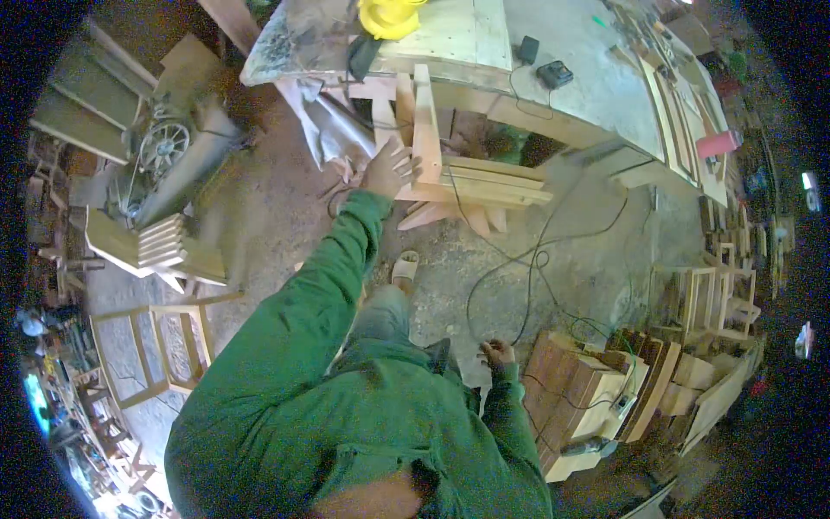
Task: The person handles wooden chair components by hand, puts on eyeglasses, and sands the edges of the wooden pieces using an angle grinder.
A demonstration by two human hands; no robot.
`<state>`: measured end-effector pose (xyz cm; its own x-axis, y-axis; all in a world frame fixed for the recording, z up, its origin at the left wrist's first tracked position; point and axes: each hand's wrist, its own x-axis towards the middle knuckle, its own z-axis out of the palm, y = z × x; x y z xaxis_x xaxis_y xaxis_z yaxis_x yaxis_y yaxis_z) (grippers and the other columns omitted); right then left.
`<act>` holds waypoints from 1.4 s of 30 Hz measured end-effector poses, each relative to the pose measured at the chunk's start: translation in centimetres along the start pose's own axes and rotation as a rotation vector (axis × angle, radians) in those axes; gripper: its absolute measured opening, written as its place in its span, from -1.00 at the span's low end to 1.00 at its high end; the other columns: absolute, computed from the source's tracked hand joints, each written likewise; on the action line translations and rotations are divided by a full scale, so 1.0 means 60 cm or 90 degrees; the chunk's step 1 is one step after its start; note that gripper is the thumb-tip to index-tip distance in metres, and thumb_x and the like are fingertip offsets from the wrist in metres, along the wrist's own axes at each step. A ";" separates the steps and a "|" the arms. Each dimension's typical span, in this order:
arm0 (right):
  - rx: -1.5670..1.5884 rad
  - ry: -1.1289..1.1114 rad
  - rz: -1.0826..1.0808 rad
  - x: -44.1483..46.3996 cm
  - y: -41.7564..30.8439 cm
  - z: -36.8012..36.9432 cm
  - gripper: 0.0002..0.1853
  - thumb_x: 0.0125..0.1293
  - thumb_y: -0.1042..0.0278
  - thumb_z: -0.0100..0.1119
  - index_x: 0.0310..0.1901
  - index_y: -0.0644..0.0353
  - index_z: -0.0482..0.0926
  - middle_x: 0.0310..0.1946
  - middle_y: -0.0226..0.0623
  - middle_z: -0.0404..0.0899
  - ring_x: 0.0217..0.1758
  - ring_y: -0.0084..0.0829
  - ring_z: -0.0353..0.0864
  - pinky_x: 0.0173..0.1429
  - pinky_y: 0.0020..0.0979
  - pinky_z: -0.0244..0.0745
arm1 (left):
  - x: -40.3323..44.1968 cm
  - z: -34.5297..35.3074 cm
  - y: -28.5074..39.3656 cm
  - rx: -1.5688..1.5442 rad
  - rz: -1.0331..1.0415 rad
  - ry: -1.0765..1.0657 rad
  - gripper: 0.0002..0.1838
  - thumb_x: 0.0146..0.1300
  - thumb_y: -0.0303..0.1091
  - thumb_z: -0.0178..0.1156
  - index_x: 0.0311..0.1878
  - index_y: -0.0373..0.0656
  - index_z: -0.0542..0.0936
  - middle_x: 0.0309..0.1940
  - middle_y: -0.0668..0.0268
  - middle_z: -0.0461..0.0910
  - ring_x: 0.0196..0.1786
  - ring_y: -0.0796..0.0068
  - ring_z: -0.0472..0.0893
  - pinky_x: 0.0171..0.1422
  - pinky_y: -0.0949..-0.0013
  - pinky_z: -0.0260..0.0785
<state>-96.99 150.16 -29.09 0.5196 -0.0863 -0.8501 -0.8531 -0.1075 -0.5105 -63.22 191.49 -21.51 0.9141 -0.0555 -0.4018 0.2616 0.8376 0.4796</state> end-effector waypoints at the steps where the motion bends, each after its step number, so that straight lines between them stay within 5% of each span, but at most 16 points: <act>1: -0.041 0.032 -0.031 0.013 -0.031 0.014 -0.65 0.30 0.28 0.34 0.01 0.30 0.56 -0.14 -0.15 0.69 -0.28 -0.31 0.74 -0.32 -0.34 0.62 | 0.025 -0.001 0.004 -0.019 -0.019 0.036 -0.27 0.38 0.04 0.21 0.39 -0.24 0.20 0.33 0.07 0.27 0.22 0.01 0.50 0.26 -0.04 0.45; 9: -0.067 -0.075 -0.141 0.206 -0.340 0.155 -0.50 0.26 0.20 0.39 0.14 0.33 0.54 -0.07 -0.21 0.65 -0.09 -0.40 0.66 -0.12 -0.39 0.58 | 0.091 0.002 -0.003 -0.025 -0.086 0.157 -0.26 0.34 0.07 0.24 0.36 -0.22 0.22 0.30 0.10 0.28 0.17 -0.07 0.54 0.18 -0.16 0.48; 11: -0.135 -0.036 -0.341 0.329 -0.344 0.178 -0.50 0.28 0.20 0.38 0.16 0.30 0.53 0.00 -0.22 0.62 -0.04 -0.39 0.63 -0.11 -0.42 0.57 | 0.083 0.027 -0.004 -0.015 -0.081 0.167 -0.24 0.34 0.11 0.23 0.39 -0.18 0.21 0.32 0.11 0.28 0.18 -0.07 0.54 0.18 -0.16 0.48; 13: -0.111 -0.045 -0.347 0.269 -0.482 0.234 -0.48 0.32 0.20 0.33 0.20 0.32 0.48 0.05 -0.17 0.59 -0.01 -0.38 0.62 -0.09 -0.41 0.58 | 0.080 0.042 -0.008 -0.004 -0.082 0.181 -0.24 0.35 0.15 0.21 0.41 -0.11 0.20 0.34 0.11 0.27 0.19 -0.07 0.54 0.19 -0.17 0.47; 14: 0.072 -0.092 -0.298 0.324 -0.497 0.247 -0.50 0.33 0.26 0.32 0.22 0.29 0.47 0.06 -0.18 0.59 0.00 -0.39 0.61 -0.10 -0.39 0.59 | 0.083 0.048 -0.012 0.000 -0.087 0.190 -0.25 0.35 0.16 0.20 0.41 -0.07 0.21 0.35 0.12 0.26 0.19 -0.07 0.54 0.19 -0.17 0.47; 18: -0.022 -0.140 -0.351 0.596 -0.466 0.287 -0.47 0.29 0.52 0.28 0.30 0.20 0.39 0.10 -0.22 0.59 0.08 -0.45 0.59 0.01 -0.36 0.60 | 0.120 -0.018 -0.046 -0.067 -0.132 0.189 -0.29 0.36 0.21 0.16 0.42 0.08 0.21 0.38 0.14 0.26 0.18 -0.08 0.56 0.16 -0.18 0.47; 19: 0.002 -0.208 -0.314 0.629 -0.479 0.290 -0.40 0.26 0.61 0.27 0.33 0.16 0.35 0.12 -0.25 0.58 0.10 -0.48 0.59 0.06 -0.36 0.59 | 0.106 0.003 -0.041 -0.008 -0.061 0.150 -0.14 0.41 0.20 0.08 0.60 0.11 -0.05 0.51 0.09 0.12 0.17 -0.05 0.56 0.20 -0.19 0.46; 22: -0.251 -0.163 -0.694 0.775 -0.456 0.309 -0.33 0.21 0.64 0.28 0.36 0.16 0.31 0.14 -0.27 0.57 0.12 -0.48 0.58 0.13 -0.38 0.57 | 0.115 0.008 -0.043 -0.033 -0.060 0.168 -0.17 0.43 0.20 0.06 0.60 0.16 -0.04 0.51 0.07 0.13 0.19 -0.05 0.55 0.20 -0.19 0.45; 23: -0.478 -0.007 -0.613 0.660 -0.521 0.306 -0.36 0.17 0.65 0.29 0.31 0.16 0.37 0.10 -0.33 0.58 0.11 -0.50 0.57 0.12 -0.37 0.57 | 0.121 0.012 -0.042 -0.039 -0.061 0.182 -0.25 0.43 0.21 0.05 0.54 0.13 0.10 0.46 0.08 0.19 0.16 -0.03 0.56 0.15 -0.16 0.47; 26: -0.357 -0.231 -0.441 0.744 -0.517 0.322 -0.43 0.22 0.56 0.28 0.27 0.16 0.38 0.05 -0.34 0.57 0.05 -0.50 0.55 0.00 -0.37 0.58 | 0.134 0.017 -0.041 -0.033 -0.055 0.209 -0.34 0.44 0.23 0.03 0.38 -0.04 0.30 0.25 0.12 0.41 0.07 0.06 0.60 0.07 -0.08 0.50; 28: -0.061 -0.227 -0.225 0.649 -0.577 0.320 -0.68 0.36 0.44 0.21 0.12 0.17 0.50 -0.21 -0.40 0.58 -0.25 -0.57 0.52 -0.29 -0.44 0.51 | 0.135 0.027 -0.028 -0.066 -0.031 0.191 -0.53 0.47 -0.02 0.08 0.29 -0.05 0.36 0.13 0.18 0.50 0.04 0.10 0.61 0.07 -0.03 0.50; 31: -0.242 -0.176 -0.443 0.571 -0.632 0.289 -0.83 0.44 0.39 0.15 0.00 0.18 0.57 -0.40 -0.47 0.53 -0.47 -0.65 0.44 -0.45 -0.49 0.41 | 0.139 0.036 -0.026 0.058 0.041 0.185 -0.60 0.42 -0.41 0.07 0.30 -0.07 0.38 0.06 0.22 0.56 0.00 0.16 0.62 0.06 0.04 0.52; 34: -0.023 -0.220 -0.458 0.572 -0.659 0.256 -0.87 0.43 0.39 0.17 -0.07 0.18 0.61 -0.42 -0.51 0.53 -0.47 -0.67 0.41 -0.46 -0.49 0.37 | 0.142 0.032 -0.010 0.167 0.075 0.144 -0.39 0.31 -0.69 0.00 0.41 -0.05 0.31 0.05 0.22 0.57 -0.03 0.25 0.63 0.01 0.18 0.54; 37: 0.027 -0.228 -0.466 0.555 -0.690 0.237 -0.86 0.36 0.45 0.25 -0.08 0.19 0.62 -0.28 -0.48 0.59 -0.28 -0.61 0.50 -0.32 -0.48 0.41 | 0.128 0.090 0.005 0.269 0.171 0.211 -0.66 0.44 -0.17 -0.06 0.14 -0.14 0.45 -0.16 0.28 0.56 -0.22 0.44 0.60 -0.21 0.35 0.50; 40: -0.064 -0.158 -0.505 0.429 -0.776 0.248 -0.84 0.40 0.41 0.22 -0.05 0.23 0.61 -0.33 -0.49 0.55 -0.37 -0.65 0.47 -0.37 -0.53 0.37 | 0.124 0.124 0.035 0.306 0.202 0.252 -0.54 0.54 0.07 -0.07 -0.07 -0.19 0.54 -0.31 0.31 0.54 -0.36 0.57 0.54 -0.35 0.41 0.45; 42: 0.086 -0.194 -0.522 0.403 -0.802 0.247 -0.81 0.44 0.35 0.19 0.00 0.22 0.61 -0.39 -0.51 0.52 -0.47 -0.69 0.42 -0.44 -0.57 0.32 | 0.132 0.095 0.061 0.278 0.208 0.203 -0.56 0.54 0.04 -0.06 -0.07 -0.19 0.54 -0.33 0.31 0.53 -0.37 0.57 0.52 -0.35 0.42 0.44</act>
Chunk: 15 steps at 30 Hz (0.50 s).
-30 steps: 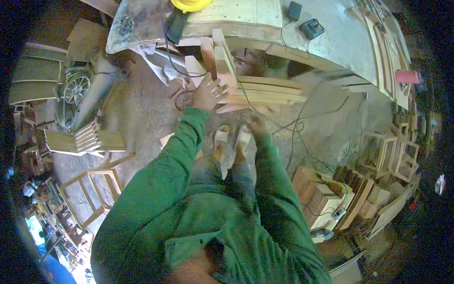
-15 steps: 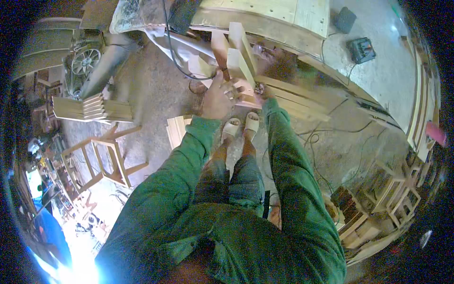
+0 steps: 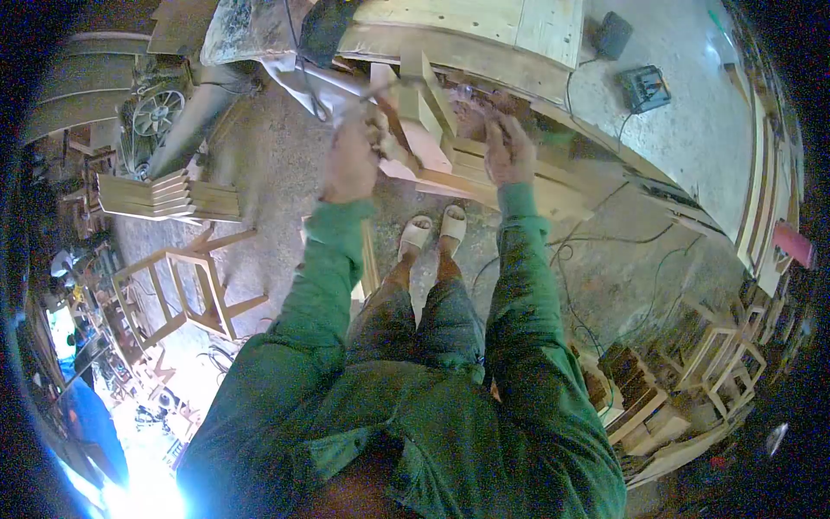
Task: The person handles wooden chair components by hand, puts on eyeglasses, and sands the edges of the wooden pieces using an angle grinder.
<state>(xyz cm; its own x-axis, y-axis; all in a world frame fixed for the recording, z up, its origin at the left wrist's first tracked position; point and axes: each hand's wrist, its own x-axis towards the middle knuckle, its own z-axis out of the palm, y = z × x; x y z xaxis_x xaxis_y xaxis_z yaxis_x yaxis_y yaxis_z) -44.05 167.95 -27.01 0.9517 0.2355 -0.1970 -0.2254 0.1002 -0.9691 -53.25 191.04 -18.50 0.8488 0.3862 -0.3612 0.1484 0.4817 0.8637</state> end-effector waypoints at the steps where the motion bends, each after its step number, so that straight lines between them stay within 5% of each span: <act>1: 0.030 0.006 -0.003 -0.003 -0.029 0.005 -0.79 0.45 0.34 0.18 0.01 0.23 0.61 -0.39 -0.49 0.52 -0.47 -0.69 0.42 -0.43 -0.58 0.33 | -0.007 0.009 0.030 0.048 0.065 -0.013 -0.61 0.53 -0.01 -0.05 -0.07 -0.18 0.53 -0.32 0.30 0.53 -0.36 0.53 0.53 -0.33 0.42 0.44; 4: -0.086 -0.052 0.004 -0.059 -0.147 0.017 -0.78 0.44 0.40 0.19 0.02 0.32 0.59 -0.23 -0.37 0.60 -0.28 -0.57 0.54 -0.27 -0.54 0.48 | -0.030 0.036 0.106 0.154 0.206 0.027 -0.70 0.52 -0.11 -0.05 -0.04 -0.14 0.52 -0.27 0.26 0.57 -0.32 0.44 0.56 -0.25 0.38 0.47; 5: -0.096 -0.098 -0.046 -0.079 -0.151 0.016 -0.77 0.44 0.39 0.19 0.05 0.30 0.59 -0.22 -0.37 0.62 -0.28 -0.56 0.55 -0.27 -0.53 0.49 | -0.008 -0.025 0.091 -0.325 0.010 -0.032 -0.76 0.51 -0.22 -0.09 0.00 -0.12 0.49 -0.18 0.23 0.60 -0.23 0.37 0.57 -0.14 0.27 0.49; 6: -0.107 -0.145 -0.096 -0.104 -0.157 0.015 -0.75 0.44 0.39 0.19 0.07 0.29 0.59 -0.21 -0.38 0.64 -0.27 -0.55 0.56 -0.28 -0.53 0.49 | -0.021 -0.038 0.107 -0.335 0.028 -0.034 -0.77 0.51 -0.23 -0.10 0.00 -0.12 0.49 -0.16 0.24 0.60 -0.20 0.36 0.58 -0.11 0.25 0.49; 8: -0.056 -0.186 0.156 -0.178 -0.184 0.050 -0.72 0.41 0.41 0.21 0.10 0.28 0.60 -0.18 -0.31 0.68 -0.25 -0.47 0.61 -0.22 -0.45 0.54 | -0.069 -0.051 0.134 -0.358 0.060 -0.036 -0.77 0.50 -0.25 -0.11 0.01 -0.11 0.48 -0.11 0.24 0.61 -0.13 0.34 0.59 -0.04 0.21 0.49; 11: -0.227 -0.356 -0.037 -0.265 -0.041 0.049 -0.64 0.31 0.31 0.32 0.11 0.22 0.60 -0.21 -0.17 0.67 -0.26 -0.37 0.66 -0.19 -0.38 0.57 | -0.117 -0.123 0.118 -0.251 0.016 0.050 -0.84 0.45 -0.34 -0.05 -0.11 -0.10 0.53 -0.13 0.23 0.63 -0.14 0.31 0.61 0.00 0.23 0.50; 15: -0.359 -0.553 0.011 -0.317 0.010 0.064 -0.43 0.33 0.30 0.33 0.33 0.18 0.38 -0.22 -0.22 0.69 -0.45 -0.52 0.59 -0.37 -0.36 0.50 | -0.126 -0.350 -0.012 0.263 0.009 0.022 -0.87 0.38 -0.42 0.08 -0.15 -0.18 0.60 -0.19 0.22 0.64 -0.14 0.38 0.64 -0.02 0.30 0.52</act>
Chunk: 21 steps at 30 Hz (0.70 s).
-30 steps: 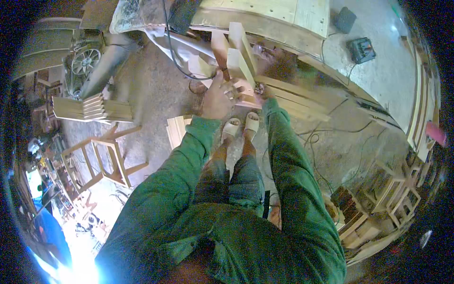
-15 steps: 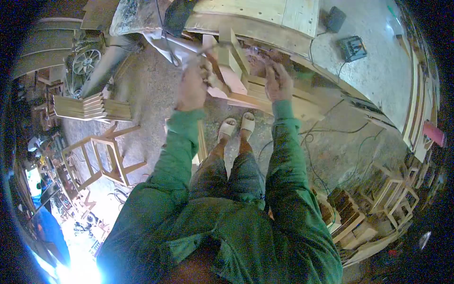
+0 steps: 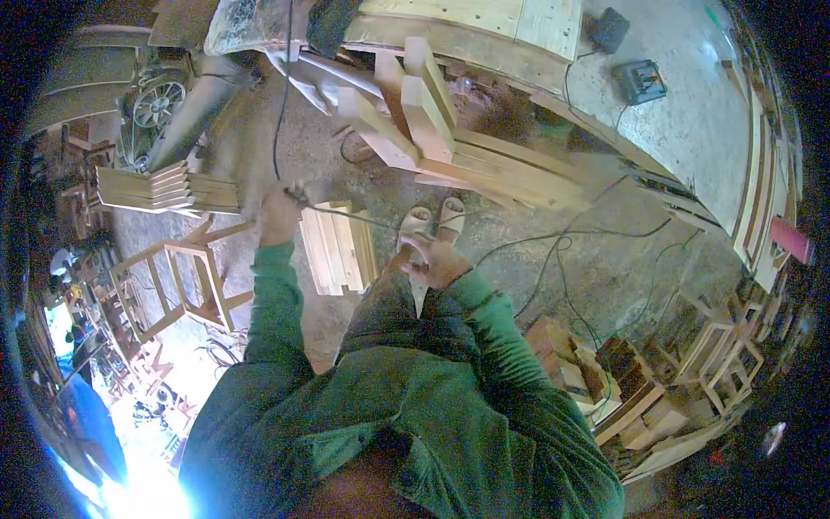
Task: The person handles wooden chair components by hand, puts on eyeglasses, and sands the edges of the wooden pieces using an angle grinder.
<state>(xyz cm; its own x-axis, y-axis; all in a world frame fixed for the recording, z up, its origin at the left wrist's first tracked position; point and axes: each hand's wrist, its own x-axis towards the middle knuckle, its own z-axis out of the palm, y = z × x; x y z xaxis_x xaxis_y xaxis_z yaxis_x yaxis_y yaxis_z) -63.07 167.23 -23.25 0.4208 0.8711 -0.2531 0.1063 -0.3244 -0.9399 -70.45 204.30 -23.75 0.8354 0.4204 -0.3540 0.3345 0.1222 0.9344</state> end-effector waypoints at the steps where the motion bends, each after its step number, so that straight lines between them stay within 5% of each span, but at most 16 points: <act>1: -0.072 0.013 0.009 0.004 -0.005 -0.008 -0.41 0.31 0.30 0.35 0.33 0.18 0.38 -0.23 -0.23 0.67 -0.44 -0.51 0.58 -0.36 -0.35 0.51 | -0.025 -0.006 -0.004 0.211 0.055 0.009 -0.86 0.36 -0.42 0.11 -0.14 -0.21 0.63 -0.19 0.21 0.65 -0.15 0.41 0.64 -0.03 0.33 0.52; 2: -0.143 0.024 0.019 0.009 -0.009 -0.022 -0.40 0.29 0.30 0.37 0.33 0.17 0.39 -0.25 -0.24 0.66 -0.44 -0.50 0.58 -0.35 -0.35 0.51 | -0.043 -0.011 -0.010 0.422 0.106 0.017 -0.85 0.34 -0.42 0.15 -0.12 -0.24 0.65 -0.19 0.20 0.65 -0.16 0.43 0.65 -0.05 0.36 0.52; 5: -0.083 0.181 0.030 0.041 0.067 -0.049 -0.39 0.27 0.30 0.41 0.31 0.20 0.40 -0.17 -0.25 0.61 -0.33 -0.46 0.59 -0.23 -0.35 0.54 | -0.014 0.007 -0.053 0.330 0.133 0.171 -0.72 0.27 -0.30 0.28 -0.01 -0.21 0.68 -0.20 0.23 0.69 -0.15 0.49 0.66 -0.07 0.37 0.52; 7: -0.016 0.312 0.031 0.078 0.139 -0.078 -0.42 0.28 0.34 0.40 0.29 0.23 0.41 -0.05 -0.26 0.59 -0.22 -0.44 0.60 -0.09 -0.39 0.56 | 0.013 0.039 -0.011 0.302 -0.001 0.081 -0.67 0.24 -0.22 0.33 0.01 -0.17 0.69 -0.22 0.23 0.72 -0.18 0.46 0.67 -0.07 0.34 0.51; 8: 0.230 0.310 0.039 0.102 0.123 -0.116 -0.45 0.31 0.37 0.37 0.28 0.25 0.40 0.00 -0.28 0.57 -0.12 -0.44 0.60 -0.01 -0.40 0.57 | 0.023 0.061 0.027 0.286 -0.066 0.037 -0.64 0.22 -0.18 0.36 0.02 -0.15 0.70 -0.23 0.22 0.73 -0.19 0.45 0.68 -0.07 0.33 0.51; 10: 0.424 0.332 -0.014 0.158 0.073 -0.184 -0.49 0.36 0.41 0.31 0.28 0.29 0.39 0.06 -0.28 0.56 0.04 -0.44 0.60 0.10 -0.42 0.57 | 0.037 0.129 0.118 0.295 -0.011 -0.063 -0.57 0.19 -0.08 0.41 -0.01 -0.19 0.68 -0.35 0.20 0.73 -0.20 0.38 0.69 -0.08 0.27 0.51; 12: 0.290 0.370 -0.069 0.199 0.037 -0.219 -0.49 0.37 0.38 0.29 0.28 0.31 0.39 0.11 -0.25 0.56 0.15 -0.42 0.59 0.15 -0.40 0.56 | 0.086 0.170 0.092 0.187 0.104 -0.075 -0.46 0.09 0.05 0.47 -0.09 -0.25 0.66 -0.30 0.07 0.70 -0.18 0.30 0.70 -0.07 0.27 0.51; 15: 0.124 0.359 -0.029 0.228 -0.029 -0.249 -0.47 0.37 0.31 0.31 0.28 0.33 0.39 0.18 -0.20 0.55 0.20 -0.41 0.57 0.18 -0.38 0.55 | 0.107 0.197 0.139 0.394 0.114 0.055 -0.36 -0.04 0.09 0.54 -0.06 -0.23 0.63 -0.15 -0.01 0.67 -0.07 0.21 0.68 0.00 0.25 0.51; 18: 0.040 0.318 0.022 0.239 -0.058 -0.243 -0.39 0.33 0.26 0.35 0.32 0.34 0.35 0.23 -0.13 0.52 0.20 -0.36 0.57 0.23 -0.34 0.51 | 0.114 0.201 0.142 0.396 0.145 0.064 -0.26 0.08 -0.03 0.51 0.21 -0.29 0.46 -0.03 0.18 0.60 0.10 0.33 0.60 0.16 0.27 0.50; 21: -0.058 0.338 0.032 0.240 -0.034 -0.220 -0.25 0.28 0.17 0.41 0.38 0.33 0.28 0.24 -0.03 0.50 0.25 -0.23 0.53 0.32 -0.26 0.42 | 0.167 0.198 0.071 0.129 0.204 -0.045 -0.10 -0.08 0.12 0.56 0.21 -0.30 0.46 0.06 0.00 0.59 0.09 0.13 0.61 0.13 0.17 0.49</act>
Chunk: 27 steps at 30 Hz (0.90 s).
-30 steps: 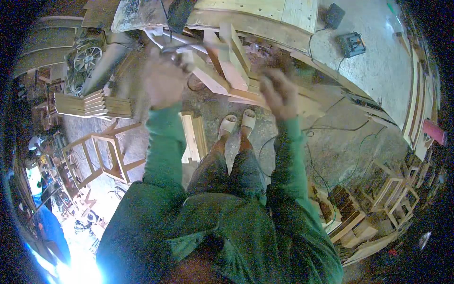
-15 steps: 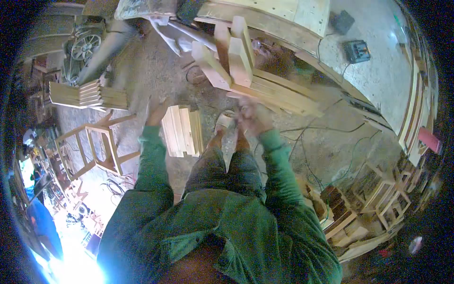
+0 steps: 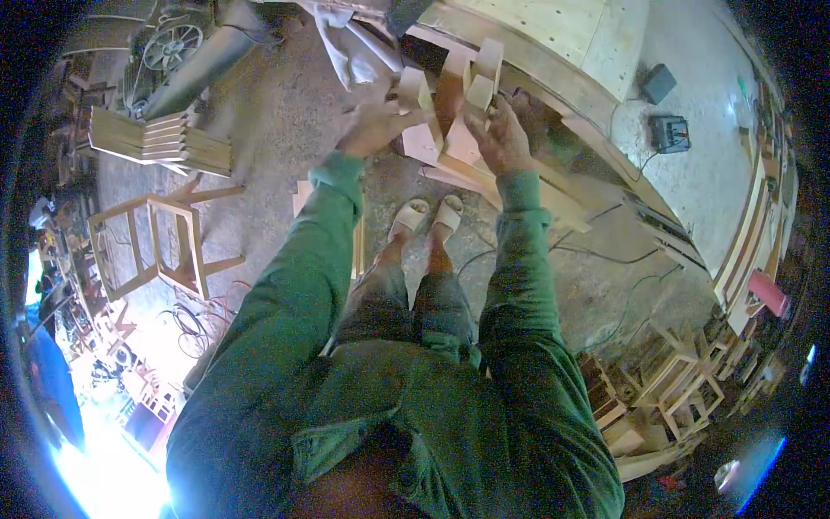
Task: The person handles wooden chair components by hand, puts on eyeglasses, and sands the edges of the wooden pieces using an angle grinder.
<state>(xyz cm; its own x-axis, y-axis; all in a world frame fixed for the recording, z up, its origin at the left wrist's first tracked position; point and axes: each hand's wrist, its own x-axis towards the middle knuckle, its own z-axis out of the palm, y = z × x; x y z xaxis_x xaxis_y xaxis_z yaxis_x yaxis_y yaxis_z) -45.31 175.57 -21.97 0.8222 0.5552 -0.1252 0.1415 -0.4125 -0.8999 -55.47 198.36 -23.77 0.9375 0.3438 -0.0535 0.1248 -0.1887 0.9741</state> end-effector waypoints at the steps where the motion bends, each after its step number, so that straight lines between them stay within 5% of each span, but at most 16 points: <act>1: 0.053 0.012 0.005 -0.009 0.025 0.010 -0.25 0.27 0.14 0.42 0.36 0.32 0.30 0.23 -0.05 0.50 0.26 -0.22 0.52 0.34 -0.24 0.40 | 0.003 0.007 -0.010 0.019 -0.010 -0.002 -0.09 -0.07 0.12 0.56 0.22 -0.31 0.44 0.04 0.03 0.60 0.07 0.15 0.62 0.14 0.18 0.49; 6: 0.062 0.038 0.062 -0.083 0.115 0.058 -0.31 0.28 0.10 0.40 0.33 0.23 0.34 0.22 -0.14 0.51 0.27 -0.24 0.48 0.32 -0.22 0.41 | -0.013 -0.003 0.042 0.032 -0.093 -0.052 -0.18 0.05 -0.02 0.54 0.24 -0.34 0.42 0.03 0.14 0.62 0.09 0.38 0.61 0.17 0.30 0.47; 8: 0.004 0.040 0.093 -0.131 0.101 0.078 -0.32 0.28 0.10 0.40 0.32 0.23 0.36 0.21 -0.17 0.52 0.24 -0.25 0.50 0.30 -0.21 0.43 | -0.032 -0.017 0.031 0.015 -0.067 -0.070 -0.12 0.00 0.03 0.56 0.26 -0.35 0.42 -0.03 0.13 0.66 0.00 0.32 0.66 0.13 0.28 0.50; 12: 0.003 -0.088 0.057 -0.164 0.135 0.135 -0.30 0.15 0.18 0.45 0.29 0.25 0.39 0.19 0.02 0.51 0.26 -0.02 0.51 0.31 -0.15 0.43 | -0.081 -0.051 0.029 0.130 -0.055 -0.107 -0.21 -0.06 0.06 0.58 0.10 -0.36 0.56 -0.16 0.11 0.71 -0.06 0.31 0.70 0.06 0.26 0.53; 16: -0.141 -0.125 -0.046 -0.162 0.024 0.161 -0.22 0.05 0.25 0.47 0.30 0.29 0.35 0.24 0.11 0.42 0.28 0.18 0.44 0.39 -0.09 0.37 | -0.123 -0.063 -0.006 0.113 -0.085 -0.095 -0.28 -0.17 0.11 0.60 -0.09 -0.32 0.67 -0.28 0.10 0.72 -0.14 0.29 0.72 0.00 0.26 0.53; 17: -0.215 -0.086 -0.102 -0.162 0.004 0.169 -0.32 0.11 0.42 0.46 0.26 0.23 0.36 0.15 -0.13 0.55 0.18 -0.22 0.56 0.17 -0.21 0.53 | -0.142 -0.060 -0.011 0.109 -0.088 -0.096 -0.28 -0.18 0.11 0.61 -0.10 -0.32 0.67 -0.28 0.09 0.72 -0.14 0.28 0.72 0.00 0.25 0.53; 19: 0.019 -0.166 0.002 -0.156 0.079 0.202 -0.38 0.17 0.38 0.41 0.26 0.22 0.38 0.13 -0.14 0.55 0.17 -0.22 0.56 0.18 -0.23 0.52 | -0.173 -0.057 -0.022 0.114 -0.089 -0.095 -0.27 -0.20 0.12 0.61 -0.10 -0.31 0.68 -0.29 0.09 0.72 -0.15 0.26 0.72 -0.01 0.23 0.53; 27: -0.161 -0.171 -0.140 -0.128 0.109 0.204 -0.41 0.16 0.38 0.43 0.22 0.27 0.43 0.10 -0.13 0.58 0.12 -0.23 0.58 0.16 -0.23 0.55 | -0.207 -0.026 -0.035 0.219 -0.086 -0.004 -0.25 -0.30 0.15 0.61 -0.14 -0.28 0.69 -0.30 0.07 0.71 -0.16 0.16 0.72 -0.02 0.15 0.52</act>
<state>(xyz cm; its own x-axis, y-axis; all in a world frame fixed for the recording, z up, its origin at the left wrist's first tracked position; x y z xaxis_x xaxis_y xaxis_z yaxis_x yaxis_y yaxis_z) -57.43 177.43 -32.00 0.5895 0.8042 -0.0761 0.4559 -0.4090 -0.7905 -67.87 195.95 -24.80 0.9070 0.3809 -0.1797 0.3488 -0.4403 0.8273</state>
